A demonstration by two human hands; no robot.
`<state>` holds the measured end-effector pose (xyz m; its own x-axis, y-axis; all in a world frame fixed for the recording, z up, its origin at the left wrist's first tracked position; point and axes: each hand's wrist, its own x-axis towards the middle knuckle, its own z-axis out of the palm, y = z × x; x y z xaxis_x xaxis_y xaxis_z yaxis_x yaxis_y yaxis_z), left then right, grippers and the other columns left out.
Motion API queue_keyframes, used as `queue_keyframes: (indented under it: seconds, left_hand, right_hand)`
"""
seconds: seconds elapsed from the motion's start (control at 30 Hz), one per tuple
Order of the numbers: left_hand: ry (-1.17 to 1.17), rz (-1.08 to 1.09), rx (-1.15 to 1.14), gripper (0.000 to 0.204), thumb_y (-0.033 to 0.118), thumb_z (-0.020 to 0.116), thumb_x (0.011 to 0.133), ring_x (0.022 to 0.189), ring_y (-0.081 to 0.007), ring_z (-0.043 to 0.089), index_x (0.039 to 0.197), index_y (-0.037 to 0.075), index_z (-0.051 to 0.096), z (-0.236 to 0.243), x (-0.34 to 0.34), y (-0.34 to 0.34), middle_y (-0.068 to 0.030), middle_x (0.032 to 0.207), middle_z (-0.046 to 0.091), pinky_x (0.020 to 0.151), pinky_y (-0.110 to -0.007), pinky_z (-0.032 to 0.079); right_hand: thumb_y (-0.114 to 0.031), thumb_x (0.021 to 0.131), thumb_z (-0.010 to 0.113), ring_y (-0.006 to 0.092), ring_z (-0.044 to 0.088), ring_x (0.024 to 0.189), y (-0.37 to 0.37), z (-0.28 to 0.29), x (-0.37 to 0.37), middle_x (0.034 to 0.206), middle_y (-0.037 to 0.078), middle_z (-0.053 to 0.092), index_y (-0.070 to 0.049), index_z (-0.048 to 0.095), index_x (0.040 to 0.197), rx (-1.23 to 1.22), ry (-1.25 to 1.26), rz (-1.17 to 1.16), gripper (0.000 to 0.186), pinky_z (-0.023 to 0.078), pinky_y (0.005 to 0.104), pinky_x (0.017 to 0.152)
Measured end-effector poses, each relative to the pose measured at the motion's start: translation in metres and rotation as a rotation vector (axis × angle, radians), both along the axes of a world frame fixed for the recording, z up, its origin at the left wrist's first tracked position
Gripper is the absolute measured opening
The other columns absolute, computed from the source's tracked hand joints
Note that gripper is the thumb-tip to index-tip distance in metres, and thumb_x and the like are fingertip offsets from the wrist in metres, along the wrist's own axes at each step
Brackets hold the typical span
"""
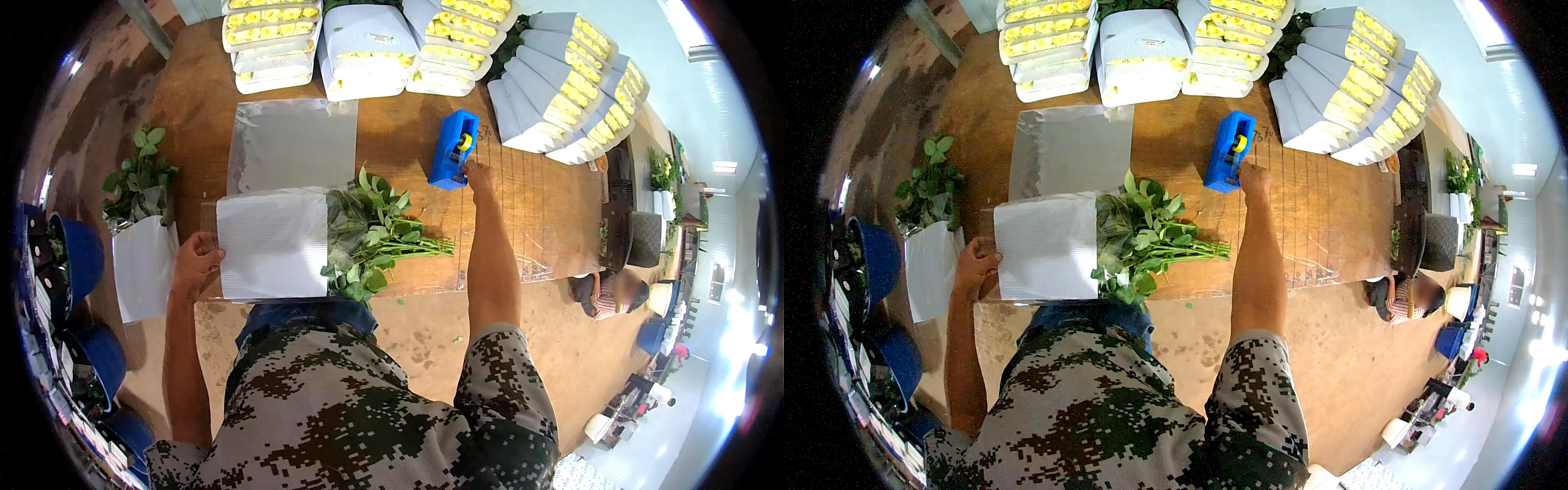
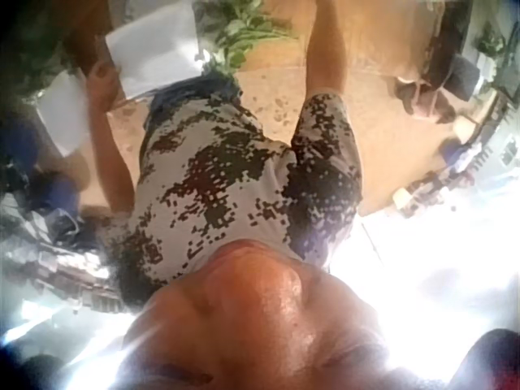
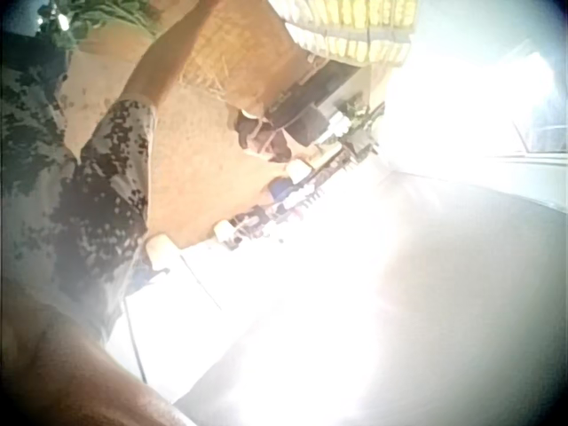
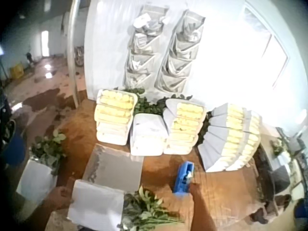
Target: The person wraps bunches of green leafy stems in white paper and clear plastic film on a wooden table. They repeatedly fold the paper around the stems, secure the wrap, and place the finished bundles aside.
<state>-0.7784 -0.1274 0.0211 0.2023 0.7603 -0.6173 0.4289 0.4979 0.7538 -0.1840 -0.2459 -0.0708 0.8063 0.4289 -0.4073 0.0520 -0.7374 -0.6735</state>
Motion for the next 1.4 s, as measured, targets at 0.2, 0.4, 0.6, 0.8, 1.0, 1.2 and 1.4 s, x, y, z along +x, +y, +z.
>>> queue_keyframes:
  seconds: [0.2, 0.4, 0.6, 0.8, 1.0, 1.2, 1.4]
  left_hand:
    - [0.023, -0.035, -0.021, 0.038, 0.003, 0.068, 0.083, 0.085, -0.0158, 0.064, 0.118, 0.003, 0.055, -0.007, 0.008, 0.005, -0.0092, 0.097, 0.067, 0.072, -0.029, 0.053]
    - [0.095, 0.054, 0.017, 0.04, 0.005, 0.068, 0.083, 0.083, -0.0161, 0.064, 0.12, 0.004, 0.054, 0.005, -0.019, 0.0, -0.0075, 0.095, 0.067, 0.07, -0.028, 0.052]
    - [0.122, -0.142, 0.096, 0.051, 0.003, 0.066, 0.078, 0.091, -0.0193, 0.061, 0.127, 0.001, 0.052, -0.045, -0.055, 0.019, -0.0108, 0.105, 0.064, 0.077, -0.031, 0.051]
    - [0.337, -0.894, 1.003, 0.058, 0.038, 0.066, 0.088, 0.1, -0.0344, 0.06, 0.138, 0.016, 0.047, -0.154, -0.168, 0.049, -0.0187, 0.111, 0.064, 0.086, -0.053, 0.048]
    - [-0.365, -0.284, -0.069, 0.049, 0.031, 0.039, 0.102, 0.081, -0.0272, 0.057, 0.147, 0.012, 0.03, -0.149, -0.144, 0.05, -0.0167, 0.107, 0.061, 0.071, -0.041, 0.051]
    - [-0.177, -0.139, 0.117, 0.052, 0.01, 0.064, 0.086, 0.111, -0.0256, 0.056, 0.133, -0.002, 0.047, -0.079, -0.078, 0.017, -0.0136, 0.122, 0.058, 0.092, -0.038, 0.048]
    - [-0.004, -0.207, 0.213, 0.039, 0.012, 0.07, 0.082, 0.089, -0.0189, 0.065, 0.117, -0.001, 0.059, 0.001, -0.038, 0.018, -0.0163, 0.102, 0.067, 0.074, -0.033, 0.052]
  right_hand:
    - [-0.008, 0.08, 0.07, 0.0172, 0.062, 0.069, -0.011, -0.022, 0.026, 0.08, 0.011, 0.069, 0.003, 0.069, 0.081, 0.114, 0.088, -0.096, 0.011, 0.048, 0.0304, 0.062]
    - [-0.01, 0.085, 0.068, 0.0163, 0.057, 0.055, -0.013, 0.02, -0.068, 0.063, 0.005, 0.056, -0.002, 0.062, 0.076, 0.302, 0.491, -0.297, 0.013, 0.052, 0.0291, 0.054]
    - [-0.021, 0.086, 0.058, 0.0299, 0.064, 0.076, -0.053, -0.061, -0.081, 0.084, 0.016, 0.066, -0.006, 0.066, 0.088, -0.296, -0.284, 0.18, 0.017, 0.05, 0.0452, 0.066]
    - [-0.025, 0.08, 0.067, 0.0331, 0.068, 0.071, -0.061, -0.022, -0.131, 0.073, 0.021, 0.067, 0.003, 0.068, 0.084, -0.169, -0.147, 0.165, 0.028, 0.054, 0.0431, 0.064]
    - [-0.008, 0.073, 0.065, 0.0186, 0.065, 0.061, -0.117, 0.076, -0.211, 0.067, 0.011, 0.065, 0.002, 0.063, 0.091, 0.054, 0.115, 0.107, 0.02, 0.051, 0.0337, 0.053]
    - [-0.015, 0.082, 0.065, 0.0147, 0.065, 0.064, -0.109, 0.117, -0.35, 0.073, 0.007, 0.059, 0.0, 0.053, 0.09, 0.089, 0.526, 0.472, 0.021, 0.05, 0.0312, 0.051]
    - [-0.013, 0.087, 0.067, 0.0141, 0.063, 0.061, -0.01, 0.136, -0.456, 0.07, 0.007, 0.06, -0.001, 0.051, 0.084, 0.158, 0.481, 0.479, 0.021, 0.05, 0.0291, 0.054]
